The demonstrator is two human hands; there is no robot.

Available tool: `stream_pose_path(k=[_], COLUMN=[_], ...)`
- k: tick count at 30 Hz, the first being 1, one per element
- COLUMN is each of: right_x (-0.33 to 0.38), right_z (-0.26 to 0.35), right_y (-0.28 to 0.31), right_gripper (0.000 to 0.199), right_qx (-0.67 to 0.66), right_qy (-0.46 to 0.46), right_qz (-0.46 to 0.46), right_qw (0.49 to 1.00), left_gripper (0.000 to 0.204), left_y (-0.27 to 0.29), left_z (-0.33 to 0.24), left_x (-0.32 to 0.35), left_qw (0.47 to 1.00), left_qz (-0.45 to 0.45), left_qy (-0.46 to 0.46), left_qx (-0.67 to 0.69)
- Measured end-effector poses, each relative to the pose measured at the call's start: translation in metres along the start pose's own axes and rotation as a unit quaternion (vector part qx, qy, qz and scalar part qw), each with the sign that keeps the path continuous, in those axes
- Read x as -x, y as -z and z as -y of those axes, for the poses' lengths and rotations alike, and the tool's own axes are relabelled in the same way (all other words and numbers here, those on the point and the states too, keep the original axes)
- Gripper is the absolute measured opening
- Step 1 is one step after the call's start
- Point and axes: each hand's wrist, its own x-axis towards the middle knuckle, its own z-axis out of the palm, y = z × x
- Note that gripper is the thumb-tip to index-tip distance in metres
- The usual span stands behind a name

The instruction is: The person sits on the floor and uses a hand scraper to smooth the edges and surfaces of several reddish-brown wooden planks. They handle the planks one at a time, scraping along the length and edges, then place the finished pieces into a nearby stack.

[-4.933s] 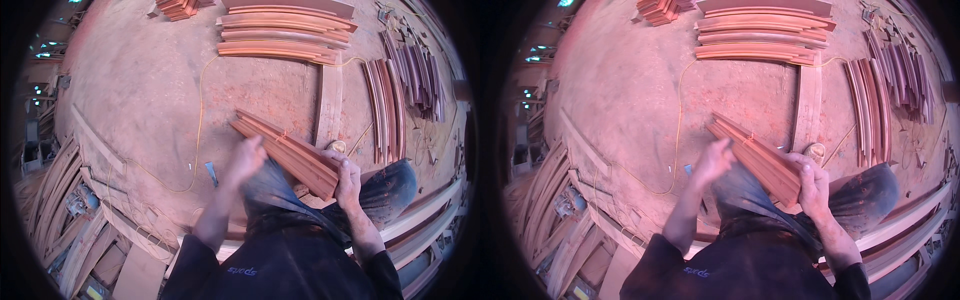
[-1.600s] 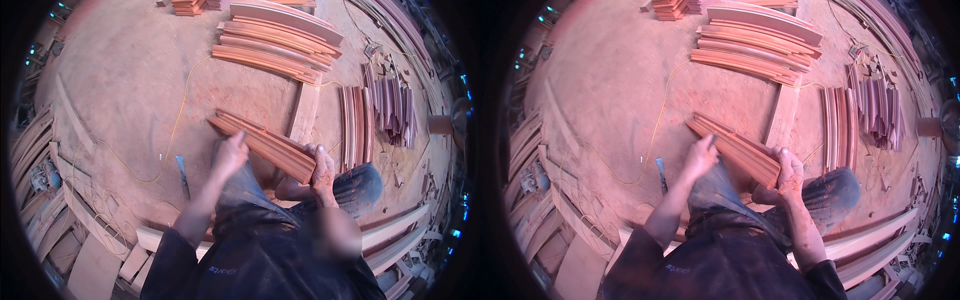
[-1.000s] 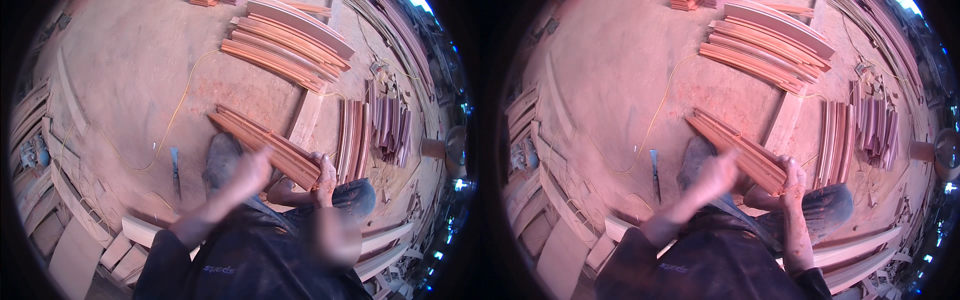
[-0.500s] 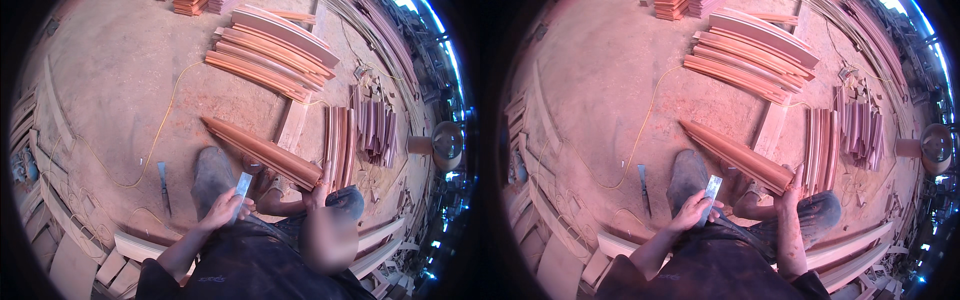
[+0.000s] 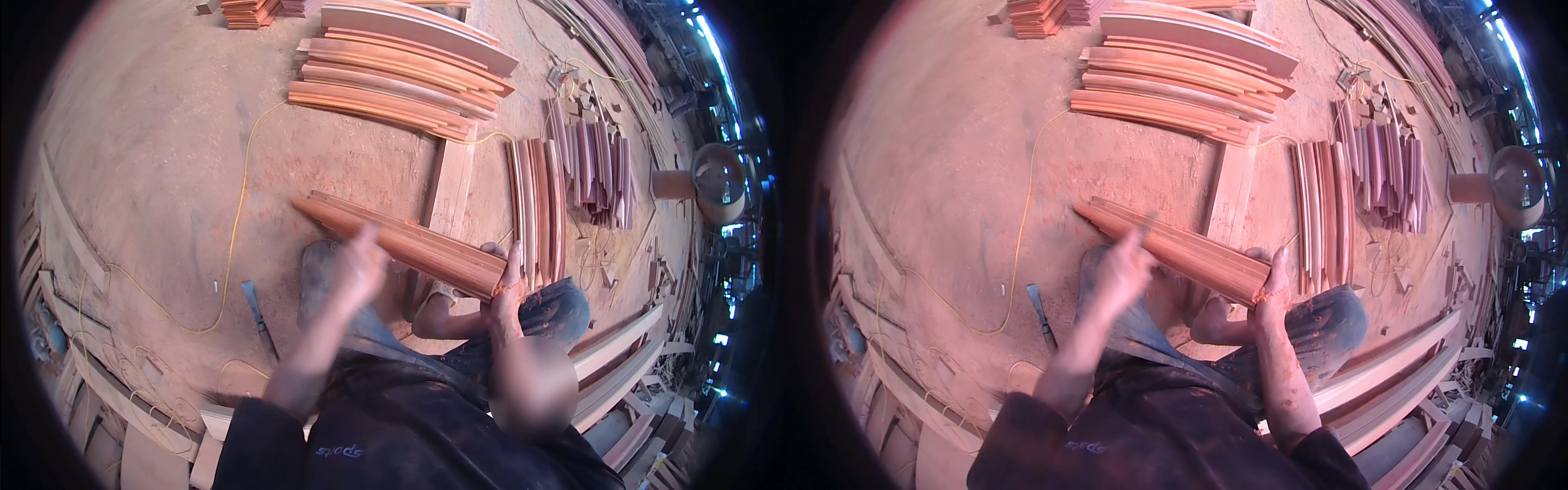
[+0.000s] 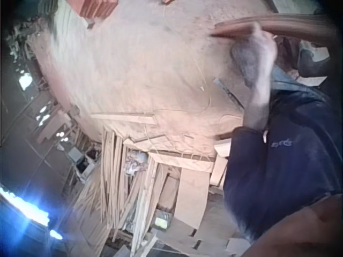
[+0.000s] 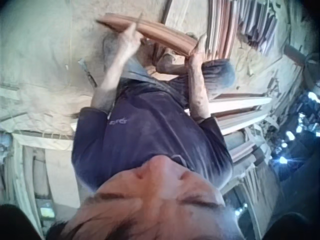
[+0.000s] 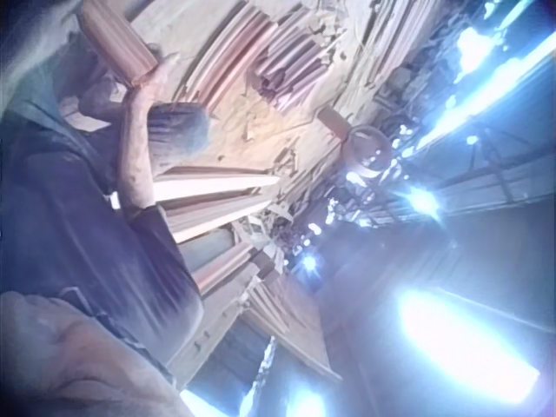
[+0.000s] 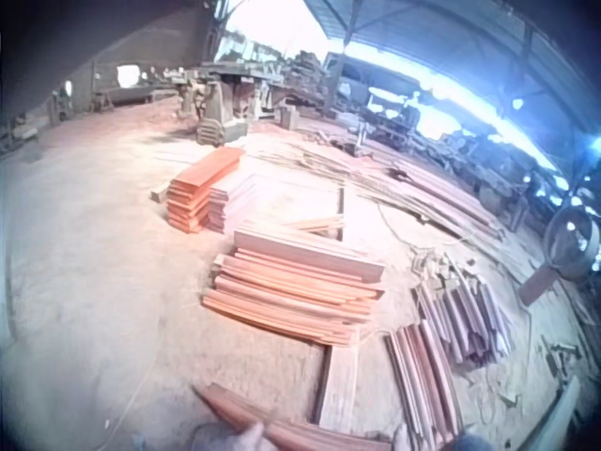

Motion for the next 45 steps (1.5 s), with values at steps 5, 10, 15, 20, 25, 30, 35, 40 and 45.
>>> stream_pose_path(k=[5,10,15,20,25,30,35,40,45], right_x=[0.017,0.014,0.018,0.017,0.01,0.022,0.02,0.012,0.013], right_z=[0.01,0.012,0.01,0.01,0.005,0.007,0.013,0.002,0.0], right_y=[-0.011,-0.016,-0.012,-0.012,-0.01,-0.011,-0.014,-0.016,-0.016], right_gripper=[0.068,0.073,0.077,0.078,0.077,0.075,0.066,0.059,0.06], right_qx=[-0.021,-0.024,-0.007,-0.071,-0.088,-0.08,-0.068,-0.023,0.009], right_qy=[-0.024,-0.03,-0.021,-0.064,-0.038,-0.06,-0.072,0.03,0.059], right_qz=[0.022,-0.013,0.014,-0.004,-0.005,0.013,-0.017,0.009,0.012], right_qw=[0.999,0.999,1.0,0.995,0.995,0.995,0.995,0.999,0.998], left_gripper=[0.036,0.018,0.044,0.041,0.017,0.046,0.027,0.046,0.044], left_y=[-0.088,-0.007,0.014,-0.114,-0.034,-0.017,-0.093,0.026,-0.024], left_z=[-0.097,-0.03,0.007,-0.076,-0.066,-0.047,-0.078,-0.011,-0.01], left_x=[0.119,0.036,-0.01,0.107,0.048,0.024,0.106,0.008,0.042], left_qw=[0.91,0.965,0.991,0.936,0.943,0.997,0.909,0.989,0.994], left_qz=[0.165,0.061,-0.036,0.093,0.027,-0.039,0.207,0.005,0.039], left_qy=[-0.359,-0.05,0.114,-0.33,-0.029,0.05,-0.345,0.034,-0.068], left_qx=[0.127,0.25,0.059,0.085,0.332,-0.033,0.108,0.143,0.075])
